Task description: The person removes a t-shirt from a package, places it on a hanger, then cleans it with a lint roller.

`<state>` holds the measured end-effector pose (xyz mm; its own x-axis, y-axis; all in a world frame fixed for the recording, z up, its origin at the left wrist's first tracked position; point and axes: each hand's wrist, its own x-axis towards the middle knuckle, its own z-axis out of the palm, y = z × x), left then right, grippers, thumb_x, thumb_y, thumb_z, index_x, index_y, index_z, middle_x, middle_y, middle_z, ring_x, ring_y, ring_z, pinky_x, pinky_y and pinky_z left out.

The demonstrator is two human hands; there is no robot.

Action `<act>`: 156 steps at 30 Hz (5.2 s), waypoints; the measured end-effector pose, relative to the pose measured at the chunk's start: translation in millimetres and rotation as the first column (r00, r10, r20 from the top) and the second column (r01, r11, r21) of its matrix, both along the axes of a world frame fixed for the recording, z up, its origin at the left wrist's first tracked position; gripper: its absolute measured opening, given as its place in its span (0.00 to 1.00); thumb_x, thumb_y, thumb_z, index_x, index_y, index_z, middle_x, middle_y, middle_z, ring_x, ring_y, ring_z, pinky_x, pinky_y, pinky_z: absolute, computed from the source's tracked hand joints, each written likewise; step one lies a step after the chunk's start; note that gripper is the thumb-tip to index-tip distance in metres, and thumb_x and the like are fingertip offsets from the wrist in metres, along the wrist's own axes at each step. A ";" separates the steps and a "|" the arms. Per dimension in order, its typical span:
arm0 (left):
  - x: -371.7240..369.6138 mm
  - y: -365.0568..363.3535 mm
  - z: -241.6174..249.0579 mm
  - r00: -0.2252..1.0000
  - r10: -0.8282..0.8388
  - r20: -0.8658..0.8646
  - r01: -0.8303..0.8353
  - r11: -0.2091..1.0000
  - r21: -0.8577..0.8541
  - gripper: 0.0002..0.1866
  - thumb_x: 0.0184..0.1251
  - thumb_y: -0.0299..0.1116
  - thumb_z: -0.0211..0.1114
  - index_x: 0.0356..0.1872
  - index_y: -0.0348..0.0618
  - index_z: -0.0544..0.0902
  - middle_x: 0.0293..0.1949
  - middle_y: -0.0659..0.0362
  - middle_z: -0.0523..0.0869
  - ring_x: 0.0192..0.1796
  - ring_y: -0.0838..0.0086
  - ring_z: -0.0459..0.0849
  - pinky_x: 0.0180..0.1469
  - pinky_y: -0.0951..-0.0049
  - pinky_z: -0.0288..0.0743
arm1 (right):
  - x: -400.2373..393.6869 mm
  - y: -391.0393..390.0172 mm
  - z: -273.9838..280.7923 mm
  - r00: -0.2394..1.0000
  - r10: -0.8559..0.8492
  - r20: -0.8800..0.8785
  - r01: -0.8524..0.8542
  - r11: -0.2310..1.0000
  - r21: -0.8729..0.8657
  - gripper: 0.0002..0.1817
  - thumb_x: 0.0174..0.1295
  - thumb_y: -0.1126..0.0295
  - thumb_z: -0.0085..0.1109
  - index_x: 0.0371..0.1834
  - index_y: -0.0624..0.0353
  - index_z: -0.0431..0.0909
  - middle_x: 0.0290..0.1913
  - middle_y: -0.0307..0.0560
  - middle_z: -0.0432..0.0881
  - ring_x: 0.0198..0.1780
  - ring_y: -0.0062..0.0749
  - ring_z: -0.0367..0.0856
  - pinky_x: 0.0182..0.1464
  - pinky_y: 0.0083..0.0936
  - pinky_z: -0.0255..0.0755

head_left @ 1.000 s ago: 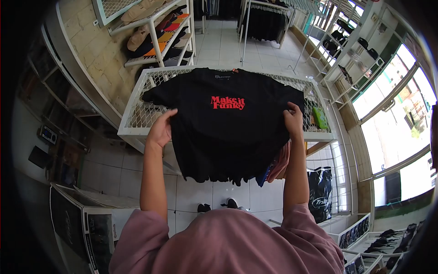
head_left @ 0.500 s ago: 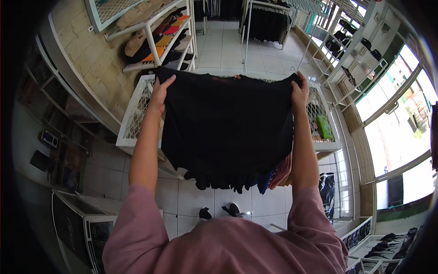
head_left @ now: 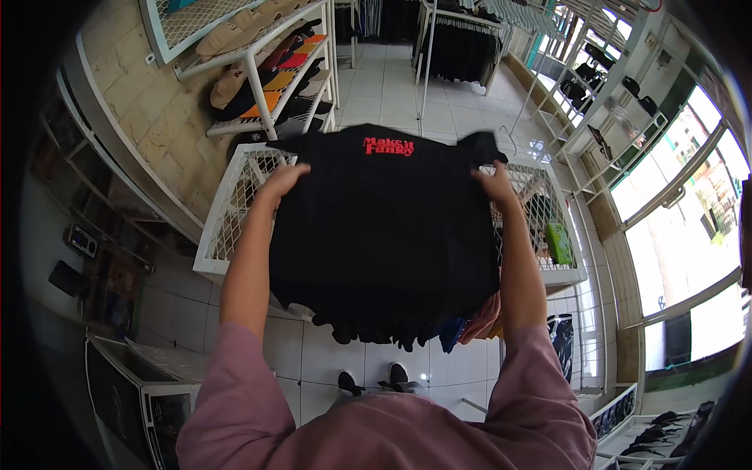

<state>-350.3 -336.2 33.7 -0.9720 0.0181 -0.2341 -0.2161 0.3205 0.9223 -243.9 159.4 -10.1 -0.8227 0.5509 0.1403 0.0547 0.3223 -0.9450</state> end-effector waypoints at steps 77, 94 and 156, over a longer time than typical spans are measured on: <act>813.9 -112.1 -171.6 -0.070 0.980 -0.187 -0.995 -0.081 -0.054 0.19 0.75 0.44 0.67 0.54 0.39 0.87 0.39 0.54 0.91 0.38 0.70 0.88 0.45 0.71 0.81 | 448.5 -571.6 -80.5 -0.565 0.801 0.199 -0.715 -0.596 0.366 0.12 0.63 0.71 0.65 0.50 0.56 0.85 0.37 0.49 0.88 0.26 0.41 0.86 0.36 0.38 0.80; 1006.2 -256.1 -149.1 -0.666 0.731 0.148 -0.625 -0.655 0.425 0.25 0.76 0.35 0.56 0.71 0.41 0.75 0.59 0.54 0.84 0.54 0.69 0.85 0.51 0.68 0.79 | 709.3 -790.5 -87.2 -0.875 0.474 0.098 -0.360 -0.773 0.522 0.11 0.61 0.73 0.63 0.47 0.55 0.84 0.43 0.53 0.83 0.45 0.52 0.85 0.48 0.44 0.81; 354.0 15.7 -82.9 0.632 -0.208 -0.746 -0.321 0.806 -0.497 0.20 0.59 0.26 0.77 0.53 0.43 0.82 0.64 0.51 0.80 0.67 0.53 0.78 0.66 0.56 0.74 | 321.6 -139.2 -34.1 0.922 0.338 -0.189 -0.141 0.748 0.648 0.25 0.56 0.73 0.75 0.60 0.52 0.87 0.39 0.44 0.84 0.36 0.36 0.86 0.40 0.31 0.80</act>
<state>3.8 -320.5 -49.2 -0.7856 0.0874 0.6126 0.4104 0.8145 0.4101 77.8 20.2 -44.2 -0.7857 0.0542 0.6163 -0.3360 0.7990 -0.4987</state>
